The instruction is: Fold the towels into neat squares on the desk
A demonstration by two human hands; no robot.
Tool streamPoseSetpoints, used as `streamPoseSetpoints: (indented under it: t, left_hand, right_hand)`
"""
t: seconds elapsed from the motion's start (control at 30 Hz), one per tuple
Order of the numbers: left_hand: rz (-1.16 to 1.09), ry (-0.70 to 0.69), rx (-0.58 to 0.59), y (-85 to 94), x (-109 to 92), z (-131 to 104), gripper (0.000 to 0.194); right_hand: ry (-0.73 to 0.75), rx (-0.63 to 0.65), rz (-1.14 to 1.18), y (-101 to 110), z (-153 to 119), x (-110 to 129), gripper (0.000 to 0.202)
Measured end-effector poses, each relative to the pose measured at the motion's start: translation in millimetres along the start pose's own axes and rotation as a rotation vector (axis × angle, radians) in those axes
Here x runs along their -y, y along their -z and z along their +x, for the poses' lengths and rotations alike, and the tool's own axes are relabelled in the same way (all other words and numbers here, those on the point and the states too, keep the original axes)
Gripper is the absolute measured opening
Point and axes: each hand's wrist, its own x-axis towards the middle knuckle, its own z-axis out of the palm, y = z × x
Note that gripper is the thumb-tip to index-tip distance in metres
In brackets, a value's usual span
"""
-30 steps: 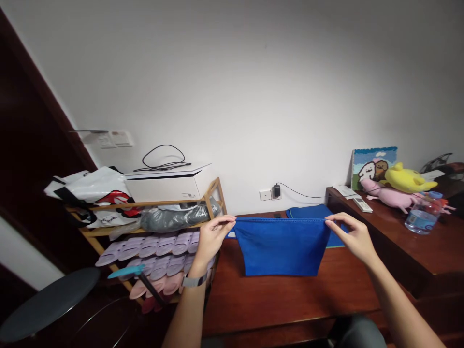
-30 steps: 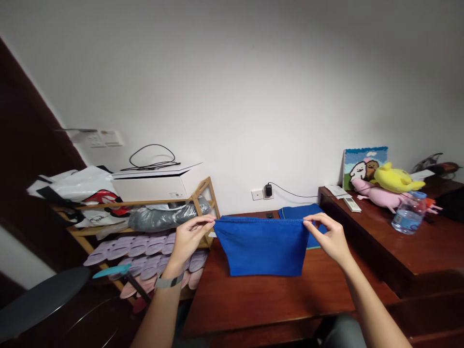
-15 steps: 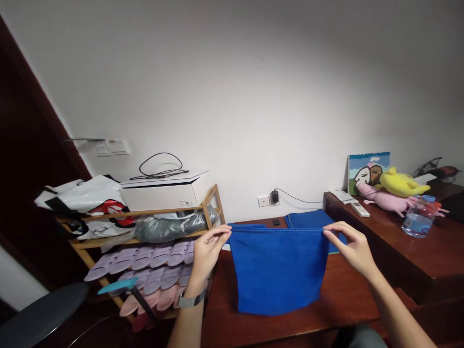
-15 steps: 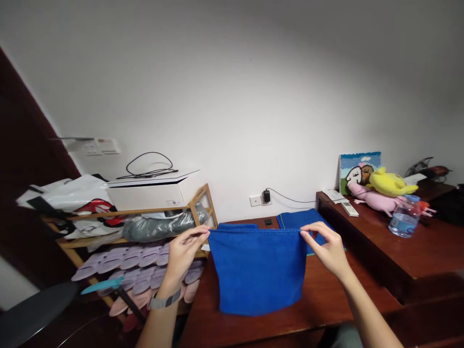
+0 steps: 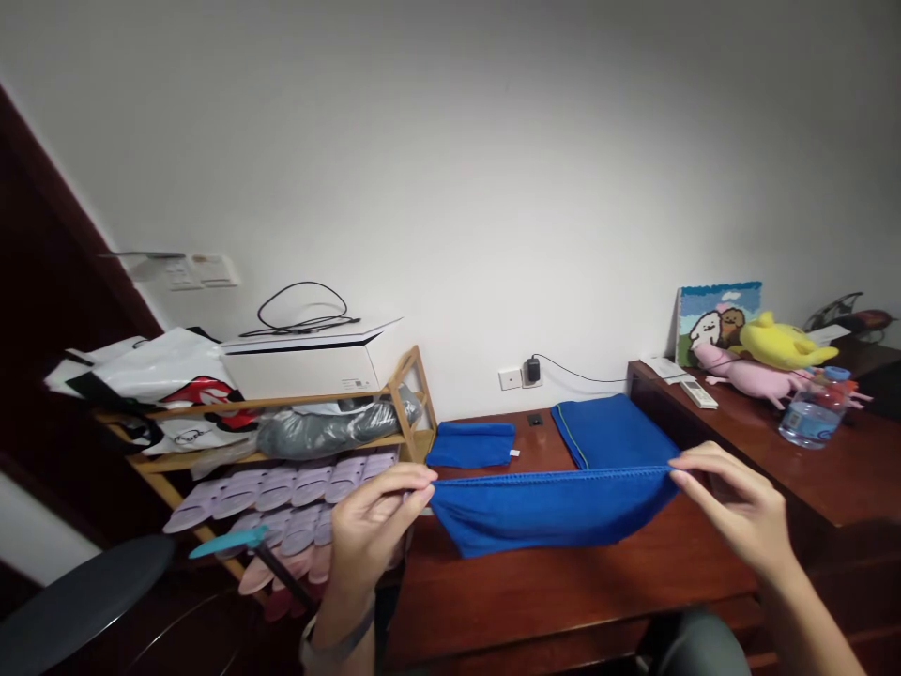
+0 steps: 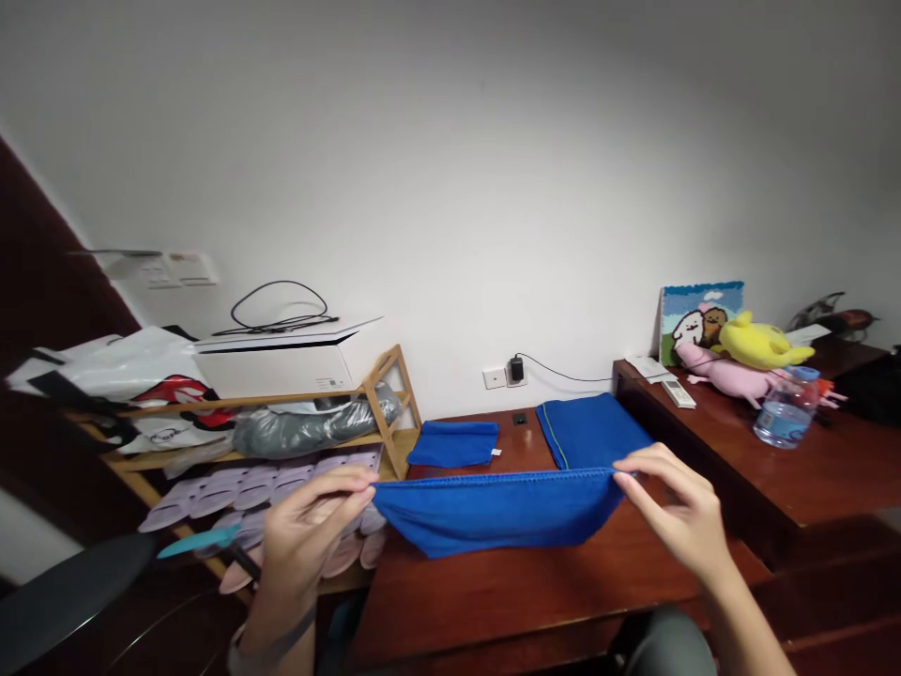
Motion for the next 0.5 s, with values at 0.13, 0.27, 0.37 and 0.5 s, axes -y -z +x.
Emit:
streamPoseSetpoints:
  t: [0.13,0.27,0.37,0.5]
  left_hand:
    - [-0.029,-0.086,-0.037,2.9,-13,-5,0.008]
    - [-0.063,-0.004,-0.085,-2.9,-2,3,0.011]
    - [-0.063,0.112,-0.065,-9.8,34,12,0.018]
    - [-0.013,0.243,0.047,-27.9,118,25,0.027]
  right_hand:
    - [0.072,-0.078,0.049,9,-2,13,0.008]
    - [0.017,-0.048,0.037,2,3,13,0.002]
    - [-0.104,0.044,0.017,-17,9,-12,0.016]
    - [-0.243,0.209,-0.01,-73,14,-88,0.032]
